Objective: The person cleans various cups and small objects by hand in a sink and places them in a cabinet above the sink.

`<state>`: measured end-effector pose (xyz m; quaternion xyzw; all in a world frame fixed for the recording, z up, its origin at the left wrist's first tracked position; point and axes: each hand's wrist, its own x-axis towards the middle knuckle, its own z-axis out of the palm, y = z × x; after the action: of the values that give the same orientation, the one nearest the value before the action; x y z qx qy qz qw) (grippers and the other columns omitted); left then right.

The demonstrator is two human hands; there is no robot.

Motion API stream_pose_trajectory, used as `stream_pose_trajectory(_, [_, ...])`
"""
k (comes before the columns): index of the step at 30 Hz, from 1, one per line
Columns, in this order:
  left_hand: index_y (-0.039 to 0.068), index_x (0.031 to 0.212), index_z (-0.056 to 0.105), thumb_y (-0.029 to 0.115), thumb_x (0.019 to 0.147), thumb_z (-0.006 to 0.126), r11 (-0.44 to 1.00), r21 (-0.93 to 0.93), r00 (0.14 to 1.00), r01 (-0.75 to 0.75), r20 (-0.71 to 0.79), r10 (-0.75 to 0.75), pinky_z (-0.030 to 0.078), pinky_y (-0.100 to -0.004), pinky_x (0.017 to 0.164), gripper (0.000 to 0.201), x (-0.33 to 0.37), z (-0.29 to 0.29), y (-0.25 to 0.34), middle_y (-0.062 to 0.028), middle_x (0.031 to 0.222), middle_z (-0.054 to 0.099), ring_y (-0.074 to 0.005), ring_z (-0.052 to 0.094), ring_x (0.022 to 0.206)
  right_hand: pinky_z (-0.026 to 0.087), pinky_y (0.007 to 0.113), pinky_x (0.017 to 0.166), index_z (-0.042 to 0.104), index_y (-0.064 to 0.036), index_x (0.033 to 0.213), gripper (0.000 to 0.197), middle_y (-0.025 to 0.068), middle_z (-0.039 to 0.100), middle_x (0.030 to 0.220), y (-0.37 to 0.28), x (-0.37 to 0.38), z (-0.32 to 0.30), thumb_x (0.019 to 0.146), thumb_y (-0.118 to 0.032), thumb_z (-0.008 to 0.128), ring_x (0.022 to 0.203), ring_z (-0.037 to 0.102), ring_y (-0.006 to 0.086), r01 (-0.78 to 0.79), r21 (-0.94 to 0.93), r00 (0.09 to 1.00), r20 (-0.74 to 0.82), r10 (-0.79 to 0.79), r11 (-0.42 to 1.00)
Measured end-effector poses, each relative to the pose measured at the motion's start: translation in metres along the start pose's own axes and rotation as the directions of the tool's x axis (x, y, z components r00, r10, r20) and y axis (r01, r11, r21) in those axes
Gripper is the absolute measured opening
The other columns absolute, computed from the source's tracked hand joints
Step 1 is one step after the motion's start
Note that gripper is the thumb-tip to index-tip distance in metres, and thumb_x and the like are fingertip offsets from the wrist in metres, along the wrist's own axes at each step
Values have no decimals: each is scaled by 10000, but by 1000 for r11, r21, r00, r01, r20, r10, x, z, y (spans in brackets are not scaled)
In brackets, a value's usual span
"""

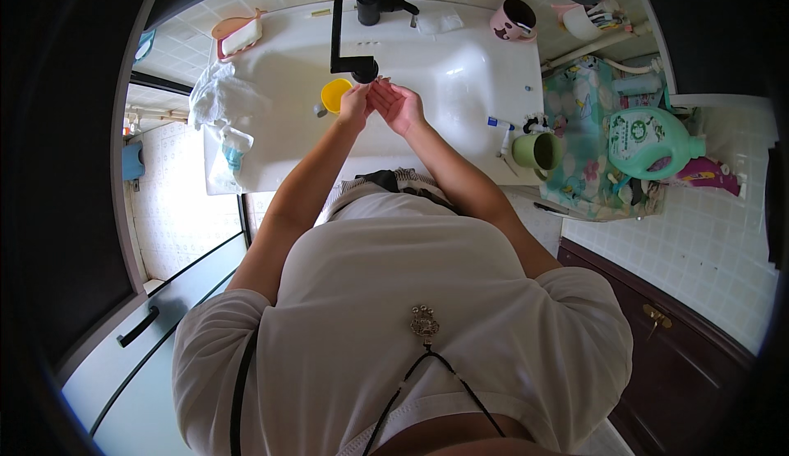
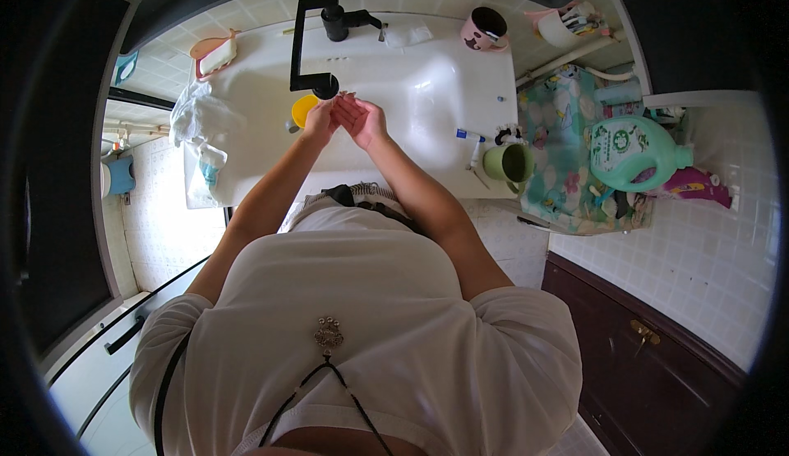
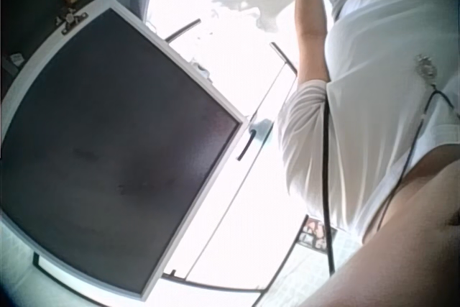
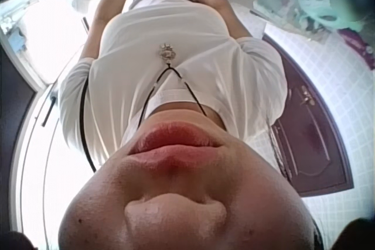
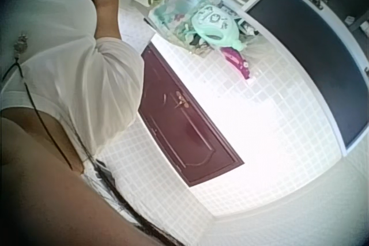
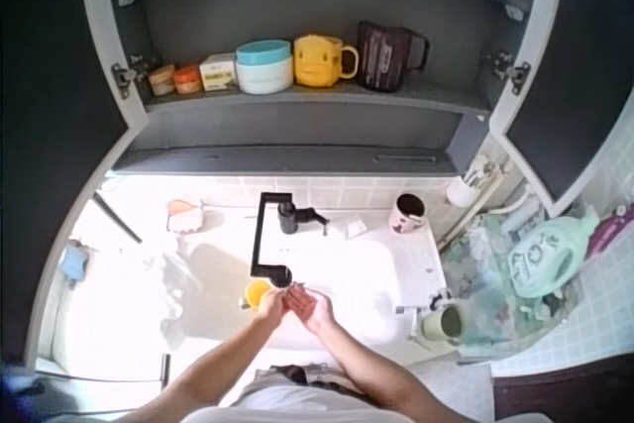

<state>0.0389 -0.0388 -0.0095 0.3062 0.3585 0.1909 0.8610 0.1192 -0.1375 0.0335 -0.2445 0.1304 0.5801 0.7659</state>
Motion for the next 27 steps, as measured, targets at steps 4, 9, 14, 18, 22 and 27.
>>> stream_pose_trajectory(4, [52,1001,561,189,906,368,995,-71,996,68,-47,-71,467,-300,792,254,2,-14,3,-67,996,608,-165,569,920,471,358,882,568,19,978,260,137,611,1016,6,1,5,864,-141,398,985,581,257,-97,-108,994,30,101,989])
stream_pose_trajectory(9, [43,1115,534,176,896,378,940,-305,970,150,230,-80,461,-310,811,299,-4,12,15,-95,1116,577,-190,556,972,498,299,747,567,-44,860,113,62,602,818,15,43,0,855,-145,516,794,592,184,-15,-219,998,-62,2,976])
stream_pose_trajectory(14, [57,1195,477,226,910,404,973,-221,985,72,171,-34,364,-367,969,340,-2,22,21,-133,1154,546,-234,486,1101,475,270,509,542,-91,776,90,27,574,737,12,75,0,838,-152,568,593,546,136,-35,-351,975,-218,-45,936])
stream_pose_trajectory(18, [33,1199,475,253,915,373,984,-158,994,82,85,-69,384,-361,950,374,-2,15,21,-138,1138,553,-241,511,1061,494,274,506,547,-90,785,52,39,583,732,16,75,12,823,-117,569,586,564,152,-105,-436,961,-277,-22,894])
stream_pose_trajectory(22, [-12,1164,491,295,922,341,876,-473,991,96,124,-42,396,-356,941,419,30,-30,0,-157,1134,551,-247,525,1037,534,287,593,549,-78,798,43,59,598,724,23,63,19,810,-116,566,640,599,170,-86,-392,989,-148,29,916])
stream_pose_trajectory(27, [-21,1106,522,349,919,335,866,-483,986,128,155,-60,378,-377,960,456,-3,12,16,-169,1134,547,-267,509,1063,520,275,566,545,-74,763,69,55,585,684,13,60,8,818,-116,541,609,585,160,-39,-326,988,-153,-12,944])
